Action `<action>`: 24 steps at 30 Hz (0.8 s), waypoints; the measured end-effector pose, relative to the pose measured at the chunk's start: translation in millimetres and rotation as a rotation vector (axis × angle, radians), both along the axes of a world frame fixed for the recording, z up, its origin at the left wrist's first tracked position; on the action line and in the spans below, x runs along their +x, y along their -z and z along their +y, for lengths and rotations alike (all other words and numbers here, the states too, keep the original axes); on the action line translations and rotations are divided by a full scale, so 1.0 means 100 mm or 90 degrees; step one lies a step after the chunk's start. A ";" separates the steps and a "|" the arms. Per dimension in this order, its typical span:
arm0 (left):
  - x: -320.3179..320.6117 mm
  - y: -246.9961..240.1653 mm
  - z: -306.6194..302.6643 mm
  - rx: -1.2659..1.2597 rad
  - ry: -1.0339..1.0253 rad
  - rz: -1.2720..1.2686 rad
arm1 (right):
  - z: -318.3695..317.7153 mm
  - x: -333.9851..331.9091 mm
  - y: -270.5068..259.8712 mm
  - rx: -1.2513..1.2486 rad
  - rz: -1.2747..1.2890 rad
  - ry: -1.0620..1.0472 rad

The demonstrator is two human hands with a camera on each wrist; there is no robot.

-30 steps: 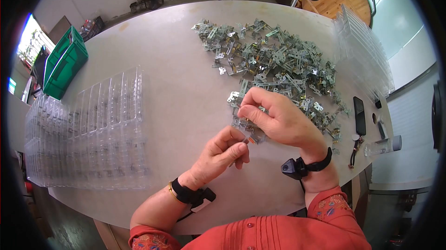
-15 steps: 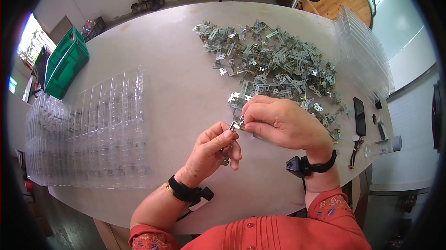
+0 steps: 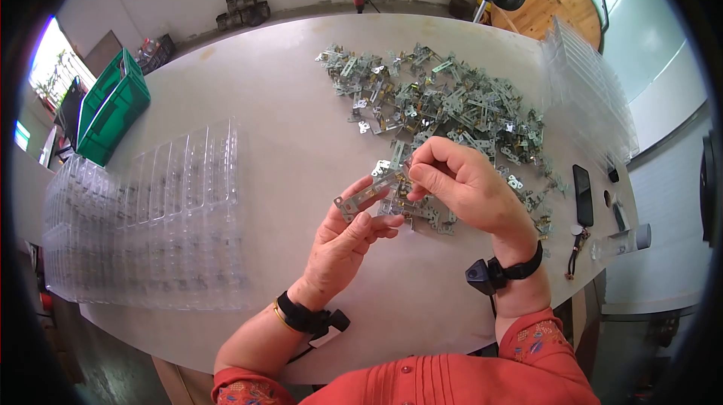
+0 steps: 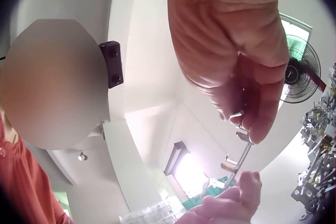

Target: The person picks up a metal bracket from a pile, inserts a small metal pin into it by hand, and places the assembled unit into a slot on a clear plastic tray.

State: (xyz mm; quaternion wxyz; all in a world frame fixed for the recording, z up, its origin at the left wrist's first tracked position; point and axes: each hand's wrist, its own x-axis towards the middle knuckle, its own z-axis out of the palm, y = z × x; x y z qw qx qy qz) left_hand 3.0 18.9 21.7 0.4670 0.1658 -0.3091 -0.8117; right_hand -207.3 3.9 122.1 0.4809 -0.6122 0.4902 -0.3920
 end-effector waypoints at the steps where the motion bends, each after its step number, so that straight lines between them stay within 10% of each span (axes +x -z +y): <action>1: 0.00 -0.01 0.00 -0.018 -0.005 0.000 | -0.01 0.01 0.00 0.018 0.010 -0.006; 14: 0.01 0.19 -0.08 -0.048 -0.061 -0.095 | 0.05 -0.04 -0.08 -0.114 0.377 0.040; 24: 0.02 0.14 -0.01 -0.019 0.019 -0.081 | 0.15 0.15 -0.08 -0.059 0.211 -0.032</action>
